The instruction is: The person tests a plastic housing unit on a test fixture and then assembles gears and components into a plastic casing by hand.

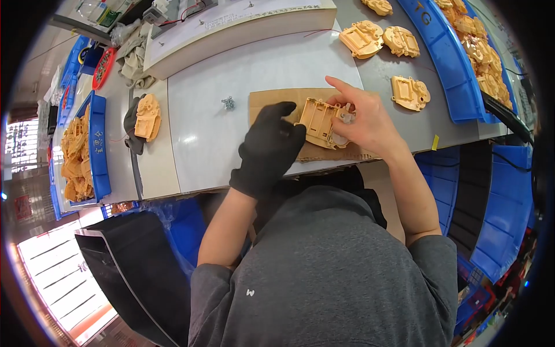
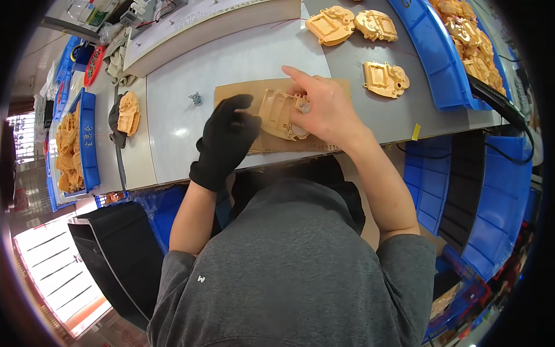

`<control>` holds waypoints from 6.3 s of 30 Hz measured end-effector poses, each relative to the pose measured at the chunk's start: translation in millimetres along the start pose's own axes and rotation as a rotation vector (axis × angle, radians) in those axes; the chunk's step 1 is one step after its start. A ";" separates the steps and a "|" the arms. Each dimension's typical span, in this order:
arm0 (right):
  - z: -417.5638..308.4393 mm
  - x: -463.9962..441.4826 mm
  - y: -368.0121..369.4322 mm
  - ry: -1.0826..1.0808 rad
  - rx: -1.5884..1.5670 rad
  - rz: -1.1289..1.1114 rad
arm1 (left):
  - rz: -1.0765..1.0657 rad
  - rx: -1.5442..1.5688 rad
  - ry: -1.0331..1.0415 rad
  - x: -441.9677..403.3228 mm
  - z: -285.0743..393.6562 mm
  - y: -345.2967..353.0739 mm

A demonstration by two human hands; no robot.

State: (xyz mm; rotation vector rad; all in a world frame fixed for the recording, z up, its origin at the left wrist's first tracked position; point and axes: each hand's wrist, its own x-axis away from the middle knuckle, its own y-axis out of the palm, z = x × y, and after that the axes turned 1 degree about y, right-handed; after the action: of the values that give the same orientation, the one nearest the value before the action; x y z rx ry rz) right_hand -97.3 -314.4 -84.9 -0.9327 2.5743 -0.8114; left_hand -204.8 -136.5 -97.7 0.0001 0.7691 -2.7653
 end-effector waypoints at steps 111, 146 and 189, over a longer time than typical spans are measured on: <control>-27.7 -33.9 14.9 0.047 -0.015 0.144 | -0.087 0.332 -0.078 -19.7 -1.9 20.6; -13.2 -35.9 4.5 0.214 -0.162 0.150 | -0.251 0.661 -0.356 -26.9 -2.5 3.0; -8.3 -22.5 4.2 0.283 -0.207 0.103 | -0.242 0.528 -0.356 -22.1 8.7 1.6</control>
State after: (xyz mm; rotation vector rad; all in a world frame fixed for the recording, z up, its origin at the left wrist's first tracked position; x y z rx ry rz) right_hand -86.1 -293.6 -79.1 -0.7789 2.9703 -0.7029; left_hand -182.5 -136.6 -89.5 -0.4936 -0.0618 -2.9793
